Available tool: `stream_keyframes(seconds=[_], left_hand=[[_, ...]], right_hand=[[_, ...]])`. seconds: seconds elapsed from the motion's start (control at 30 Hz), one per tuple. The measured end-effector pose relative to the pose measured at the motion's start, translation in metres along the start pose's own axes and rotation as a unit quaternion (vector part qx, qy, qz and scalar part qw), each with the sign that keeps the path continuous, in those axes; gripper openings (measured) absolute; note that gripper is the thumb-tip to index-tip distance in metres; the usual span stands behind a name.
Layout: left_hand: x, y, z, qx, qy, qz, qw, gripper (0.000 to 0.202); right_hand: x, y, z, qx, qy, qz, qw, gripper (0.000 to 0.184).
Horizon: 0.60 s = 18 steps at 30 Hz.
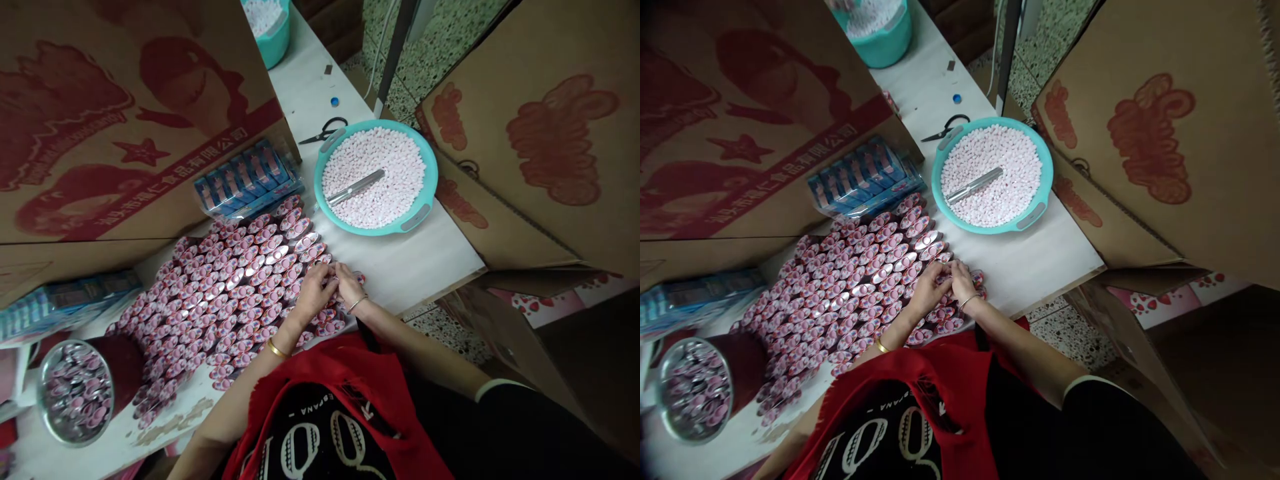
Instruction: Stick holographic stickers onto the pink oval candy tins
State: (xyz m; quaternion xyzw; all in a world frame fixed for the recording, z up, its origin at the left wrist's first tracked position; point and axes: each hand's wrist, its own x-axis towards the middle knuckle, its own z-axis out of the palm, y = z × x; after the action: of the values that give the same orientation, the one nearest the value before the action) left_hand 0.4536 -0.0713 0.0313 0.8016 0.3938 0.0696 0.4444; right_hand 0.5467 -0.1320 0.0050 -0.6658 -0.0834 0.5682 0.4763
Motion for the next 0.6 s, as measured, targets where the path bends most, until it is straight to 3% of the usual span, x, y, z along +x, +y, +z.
stream_keyframes(seconds=[0.17,0.23,0.3,0.37,0.5,0.6], left_hand=[[-0.008,-0.004,-0.005,0.032,0.031,0.041,0.998,0.010],[-0.004,-0.009,-0.012,0.040,0.068,-0.026,0.997,0.013],[0.006,-0.014,-0.018,0.079,0.086,-0.136,0.984,0.014],[0.020,-0.017,-0.022,0.143,0.049,-0.216,0.965,0.014],[0.046,-0.016,-0.023,0.268,-0.072,-0.262,0.924,0.025],[0.061,-0.015,-0.023,0.319,-0.145,-0.285,0.892,0.036]], right_hand=[[-0.001,0.005,-0.001,-0.069,0.017,-0.053,0.996,0.048],[0.002,0.001,-0.009,-0.139,0.031,-0.091,0.986,0.047],[0.004,-0.006,-0.018,-0.242,0.014,-0.134,0.961,0.045],[0.003,-0.015,-0.023,-0.372,-0.041,-0.163,0.913,0.044],[-0.002,-0.031,-0.018,-0.603,-0.141,-0.127,0.775,0.053],[-0.002,-0.034,-0.006,-0.668,-0.178,-0.087,0.717,0.058]])
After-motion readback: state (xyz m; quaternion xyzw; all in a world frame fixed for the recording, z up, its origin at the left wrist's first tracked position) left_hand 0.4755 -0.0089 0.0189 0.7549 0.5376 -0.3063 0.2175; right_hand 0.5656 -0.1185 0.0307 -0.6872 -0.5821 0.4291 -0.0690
